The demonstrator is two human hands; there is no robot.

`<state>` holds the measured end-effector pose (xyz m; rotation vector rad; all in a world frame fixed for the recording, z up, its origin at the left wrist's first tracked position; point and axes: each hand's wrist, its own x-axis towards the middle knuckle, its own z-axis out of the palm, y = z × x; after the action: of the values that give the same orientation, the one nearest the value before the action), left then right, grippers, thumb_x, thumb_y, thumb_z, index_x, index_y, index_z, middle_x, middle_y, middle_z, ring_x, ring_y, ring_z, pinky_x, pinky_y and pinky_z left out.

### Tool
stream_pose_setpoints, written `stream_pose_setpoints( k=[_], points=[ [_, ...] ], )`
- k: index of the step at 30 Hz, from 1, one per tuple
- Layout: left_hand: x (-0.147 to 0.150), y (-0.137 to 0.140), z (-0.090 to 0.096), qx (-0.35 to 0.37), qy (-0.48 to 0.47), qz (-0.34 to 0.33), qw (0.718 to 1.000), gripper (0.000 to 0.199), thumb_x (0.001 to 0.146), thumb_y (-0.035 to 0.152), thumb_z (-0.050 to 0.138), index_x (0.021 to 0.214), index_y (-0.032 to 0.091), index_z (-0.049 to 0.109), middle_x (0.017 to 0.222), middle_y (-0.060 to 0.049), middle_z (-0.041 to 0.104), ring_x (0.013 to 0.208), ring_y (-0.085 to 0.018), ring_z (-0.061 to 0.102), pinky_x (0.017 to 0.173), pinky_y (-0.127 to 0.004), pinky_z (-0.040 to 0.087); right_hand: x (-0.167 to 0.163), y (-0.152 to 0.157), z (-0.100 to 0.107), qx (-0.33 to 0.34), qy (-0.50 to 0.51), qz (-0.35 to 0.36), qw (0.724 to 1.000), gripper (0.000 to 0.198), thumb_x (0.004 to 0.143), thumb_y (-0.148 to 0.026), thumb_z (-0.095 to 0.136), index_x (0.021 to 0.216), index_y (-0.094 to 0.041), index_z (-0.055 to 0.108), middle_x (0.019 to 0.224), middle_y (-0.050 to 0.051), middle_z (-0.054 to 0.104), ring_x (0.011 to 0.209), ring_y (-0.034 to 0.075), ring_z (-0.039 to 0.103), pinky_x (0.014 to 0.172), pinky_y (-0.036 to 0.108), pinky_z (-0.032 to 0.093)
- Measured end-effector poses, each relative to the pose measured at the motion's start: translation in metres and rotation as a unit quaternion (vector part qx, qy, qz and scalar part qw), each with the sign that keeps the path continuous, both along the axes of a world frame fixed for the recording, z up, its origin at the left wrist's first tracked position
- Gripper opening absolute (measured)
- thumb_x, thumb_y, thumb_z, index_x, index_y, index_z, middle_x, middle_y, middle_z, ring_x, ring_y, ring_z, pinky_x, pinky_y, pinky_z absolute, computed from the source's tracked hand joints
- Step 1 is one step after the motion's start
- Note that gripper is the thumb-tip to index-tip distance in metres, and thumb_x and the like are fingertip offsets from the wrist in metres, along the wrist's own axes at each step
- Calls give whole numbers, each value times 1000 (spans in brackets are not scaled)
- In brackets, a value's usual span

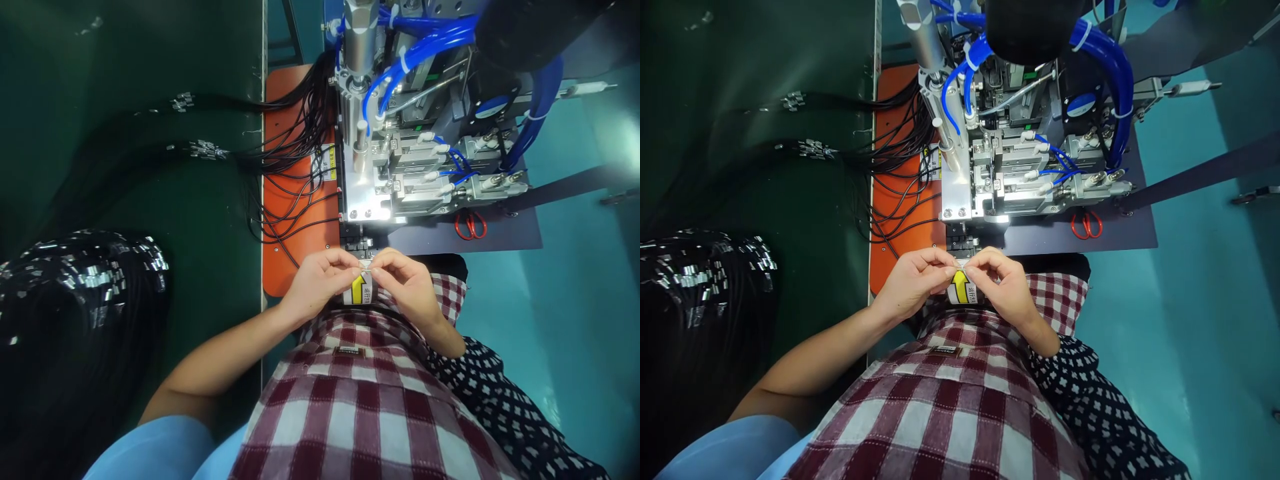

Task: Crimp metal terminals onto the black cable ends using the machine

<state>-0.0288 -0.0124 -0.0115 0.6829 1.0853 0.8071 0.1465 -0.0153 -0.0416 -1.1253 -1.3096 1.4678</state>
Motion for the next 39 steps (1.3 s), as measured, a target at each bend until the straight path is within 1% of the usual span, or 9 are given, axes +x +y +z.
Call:
stream_pose_setpoints(
  k=[7,11,16,19,22,26,33,36,39],
  points=[
    [-5,2,0,-1,-16,-27,1000,22,74,31,78,79,13,65,55,5,50,47,-4,38,47,-19,28,-1,2,1,-23,47,50,997,14,90,-32,62,81,-20,63,83,1,57,76,14,53,70,28,45],
    [-7,3,1,-2,-21,-42,999,23,73,31,78,79,13,65,54,5,49,47,-4,38,47,-19,26,1,4,2,-48,75,77,993,15,90,-31,62,80,-20,63,80,0,56,71,13,51,67,27,44],
    [-9,3,0,-10,-18,-64,998,25,71,33,79,79,13,65,51,6,47,46,-5,37,47,-19,27,2,5,4,-65,76,87,991,17,90,-34,62,79,-20,62,78,0,55,69,13,49,64,27,43],
    [-10,3,-2,-7,-18,-73,997,25,72,33,79,79,13,66,53,5,48,46,-5,38,47,-19,27,3,5,5,-50,66,86,993,17,89,-34,63,78,-20,62,80,1,56,74,14,52,70,29,45],
    [-11,3,-4,-3,-11,-87,996,23,73,33,78,79,14,67,52,5,48,46,-5,38,46,-19,27,5,7,7,-32,32,94,995,17,88,-32,63,76,-20,61,78,0,56,73,14,52,68,29,44],
    [-11,3,-3,-9,-5,-99,995,23,73,32,77,79,13,67,52,5,48,45,-4,37,45,-19,27,10,14,13,18,-13,122,992,14,89,-24,60,75,-19,60,78,1,56,70,13,51,63,27,42],
    [-8,3,-1,-10,-8,-96,995,18,72,28,79,76,13,69,60,3,57,48,-4,41,47,-18,31,15,26,21,103,-52,175,978,13,91,-18,55,78,-19,59,81,1,55,70,12,51,64,27,43],
    [-8,3,-1,-11,-3,-91,996,19,71,28,79,77,13,70,61,3,59,49,-4,42,49,-19,33,14,26,21,116,-51,179,976,12,91,-18,55,79,-19,58,82,1,55,72,13,51,65,27,44],
    [-7,2,-2,-6,3,-80,997,19,71,29,79,77,13,71,63,2,59,50,-4,42,50,-19,33,13,24,18,105,-40,166,980,13,92,-18,55,79,-19,58,82,1,54,71,12,50,64,27,42]
  ],
)
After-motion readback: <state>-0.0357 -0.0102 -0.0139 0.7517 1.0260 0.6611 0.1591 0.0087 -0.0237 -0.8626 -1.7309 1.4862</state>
